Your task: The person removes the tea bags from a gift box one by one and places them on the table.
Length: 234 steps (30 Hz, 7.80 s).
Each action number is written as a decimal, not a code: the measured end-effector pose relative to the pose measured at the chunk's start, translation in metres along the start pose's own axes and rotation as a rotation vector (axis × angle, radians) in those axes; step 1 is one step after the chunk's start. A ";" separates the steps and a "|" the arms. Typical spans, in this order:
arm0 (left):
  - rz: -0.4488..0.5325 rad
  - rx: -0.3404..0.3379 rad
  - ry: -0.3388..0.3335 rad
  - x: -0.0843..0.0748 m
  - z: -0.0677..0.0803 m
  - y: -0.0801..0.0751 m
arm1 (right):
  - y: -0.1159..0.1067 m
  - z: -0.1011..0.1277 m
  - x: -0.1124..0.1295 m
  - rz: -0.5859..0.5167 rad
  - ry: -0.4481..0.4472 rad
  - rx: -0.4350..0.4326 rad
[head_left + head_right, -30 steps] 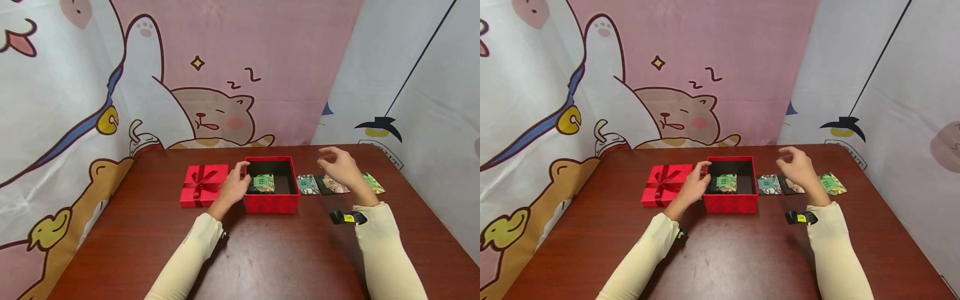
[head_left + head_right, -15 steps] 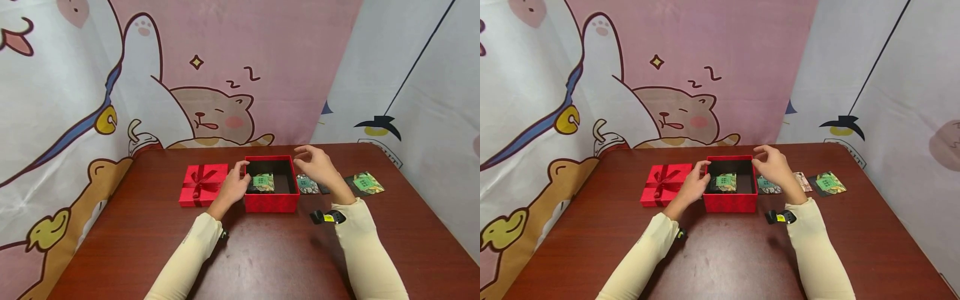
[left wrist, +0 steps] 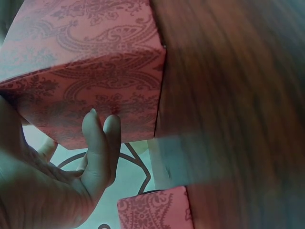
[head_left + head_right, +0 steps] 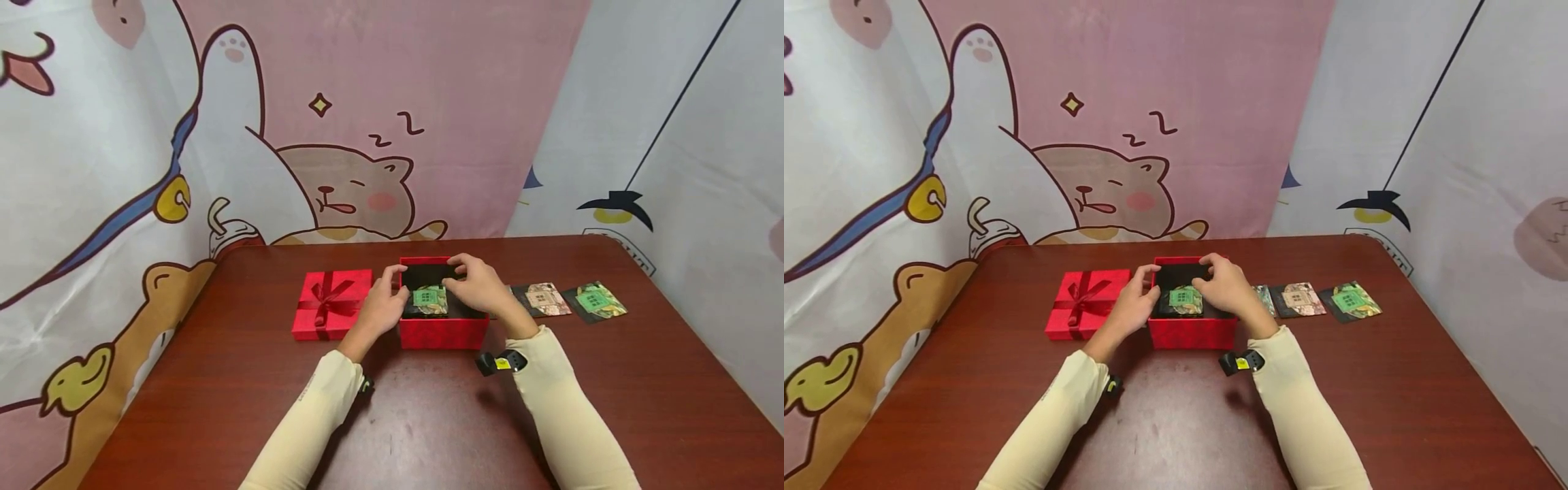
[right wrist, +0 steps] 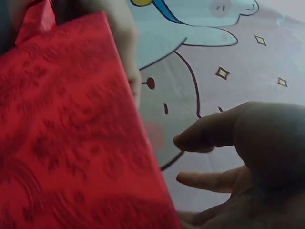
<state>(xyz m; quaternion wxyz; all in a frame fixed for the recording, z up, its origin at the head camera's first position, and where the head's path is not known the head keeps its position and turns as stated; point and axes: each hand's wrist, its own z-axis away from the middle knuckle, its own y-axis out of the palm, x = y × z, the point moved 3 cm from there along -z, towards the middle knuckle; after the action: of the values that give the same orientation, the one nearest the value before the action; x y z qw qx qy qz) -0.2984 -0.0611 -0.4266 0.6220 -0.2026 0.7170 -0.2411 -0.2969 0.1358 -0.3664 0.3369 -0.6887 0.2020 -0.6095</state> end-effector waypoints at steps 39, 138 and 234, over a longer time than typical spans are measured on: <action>0.001 -0.014 0.006 0.011 0.011 0.009 | 0.055 -0.005 -0.019 0.040 0.131 0.120; 0.001 -0.032 0.015 0.003 0.003 0.002 | -0.050 0.040 -0.052 -0.310 -0.044 -0.058; 0.039 -0.013 0.003 0.002 0.002 0.001 | -0.054 0.085 -0.116 -0.163 0.042 -0.050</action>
<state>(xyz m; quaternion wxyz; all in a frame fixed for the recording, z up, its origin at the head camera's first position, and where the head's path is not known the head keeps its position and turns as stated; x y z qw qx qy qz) -0.2968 -0.0615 -0.4292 0.6241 -0.1922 0.7233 -0.2247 -0.2417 0.2709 -0.4124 0.2646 -0.6982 0.1674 -0.6438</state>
